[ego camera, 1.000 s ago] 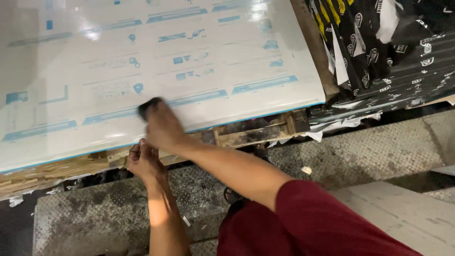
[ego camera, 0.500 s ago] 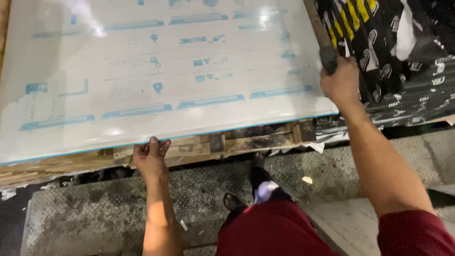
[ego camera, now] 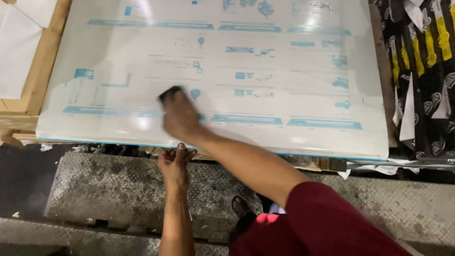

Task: The person cleans a large printing plate using a sponge and cleaning solution.

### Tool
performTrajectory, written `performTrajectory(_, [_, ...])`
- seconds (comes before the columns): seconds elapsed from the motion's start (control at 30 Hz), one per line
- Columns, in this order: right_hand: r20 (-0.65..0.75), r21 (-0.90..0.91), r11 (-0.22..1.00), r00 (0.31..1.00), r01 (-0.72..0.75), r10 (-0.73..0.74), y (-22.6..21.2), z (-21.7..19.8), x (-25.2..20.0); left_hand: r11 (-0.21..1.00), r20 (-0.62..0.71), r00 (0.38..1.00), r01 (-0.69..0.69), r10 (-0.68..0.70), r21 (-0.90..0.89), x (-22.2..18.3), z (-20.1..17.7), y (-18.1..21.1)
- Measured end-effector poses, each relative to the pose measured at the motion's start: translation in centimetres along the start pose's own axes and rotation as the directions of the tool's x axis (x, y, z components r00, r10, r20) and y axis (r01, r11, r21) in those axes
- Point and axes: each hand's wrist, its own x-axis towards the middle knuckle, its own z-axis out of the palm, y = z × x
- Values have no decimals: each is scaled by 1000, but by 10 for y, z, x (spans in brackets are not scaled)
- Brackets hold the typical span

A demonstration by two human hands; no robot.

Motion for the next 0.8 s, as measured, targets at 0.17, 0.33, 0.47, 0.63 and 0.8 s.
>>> performTrajectory(0.17, [493, 340, 891, 864, -300, 103, -33, -16, -7, 999, 81, 996, 28, -29, 21, -3, -2, 9])
performTrajectory(0.33, [163, 356, 828, 902, -432, 400, 73, -204, -71, 1000, 115, 993, -21, 20, 7, -4, -6, 9])
performTrajectory(0.47, [-405, -211, 955, 908, -208, 108, 208, -325, -131, 999, 71, 997, -7, 5, 32, -5, 6, 15])
performTrajectory(0.63, [-394, -240, 611, 651, -754, 648, 309, -325, -106, 998, 64, 998, 18, -22, 55, -8, 2, 19])
performTrajectory(0.8, [-456, -170, 933, 865, -316, 210, 222, -119, 18, 999, 37, 999, 13, -15, 53, -4, -4, 13])
